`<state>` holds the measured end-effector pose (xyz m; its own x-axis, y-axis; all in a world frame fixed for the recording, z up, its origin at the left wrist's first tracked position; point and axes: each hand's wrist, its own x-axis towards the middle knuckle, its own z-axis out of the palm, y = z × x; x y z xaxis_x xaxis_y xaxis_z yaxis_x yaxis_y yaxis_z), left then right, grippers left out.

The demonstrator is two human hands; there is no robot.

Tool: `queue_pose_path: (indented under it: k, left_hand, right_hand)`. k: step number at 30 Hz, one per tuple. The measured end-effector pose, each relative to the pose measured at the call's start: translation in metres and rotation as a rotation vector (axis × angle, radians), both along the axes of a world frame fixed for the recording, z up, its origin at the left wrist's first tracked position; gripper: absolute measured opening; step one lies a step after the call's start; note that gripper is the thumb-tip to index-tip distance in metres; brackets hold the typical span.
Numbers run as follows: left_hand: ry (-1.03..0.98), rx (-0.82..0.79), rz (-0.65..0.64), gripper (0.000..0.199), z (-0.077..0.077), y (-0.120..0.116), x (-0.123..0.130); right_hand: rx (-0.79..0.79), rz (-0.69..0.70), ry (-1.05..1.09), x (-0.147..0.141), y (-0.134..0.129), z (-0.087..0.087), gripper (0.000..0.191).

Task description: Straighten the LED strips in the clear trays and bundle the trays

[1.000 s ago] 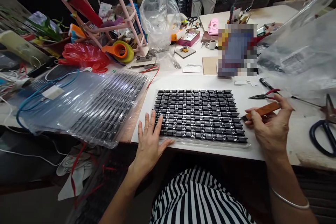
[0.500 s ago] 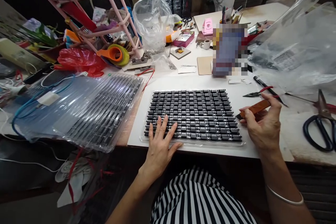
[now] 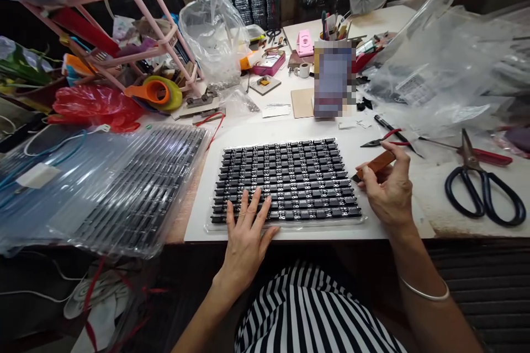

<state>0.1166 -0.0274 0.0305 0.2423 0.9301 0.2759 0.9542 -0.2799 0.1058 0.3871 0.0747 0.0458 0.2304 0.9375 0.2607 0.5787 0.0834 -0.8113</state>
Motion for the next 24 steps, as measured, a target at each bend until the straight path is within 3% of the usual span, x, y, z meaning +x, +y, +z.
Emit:
queue_pose_path:
  k: [24]
  left_hand:
    - [0.016, 0.049, -0.019, 0.050, -0.0052, -0.0011, 0.0008]
  right_hand:
    - [0.039, -0.008, -0.016, -0.0004, 0.0008, 0.0007, 0.060]
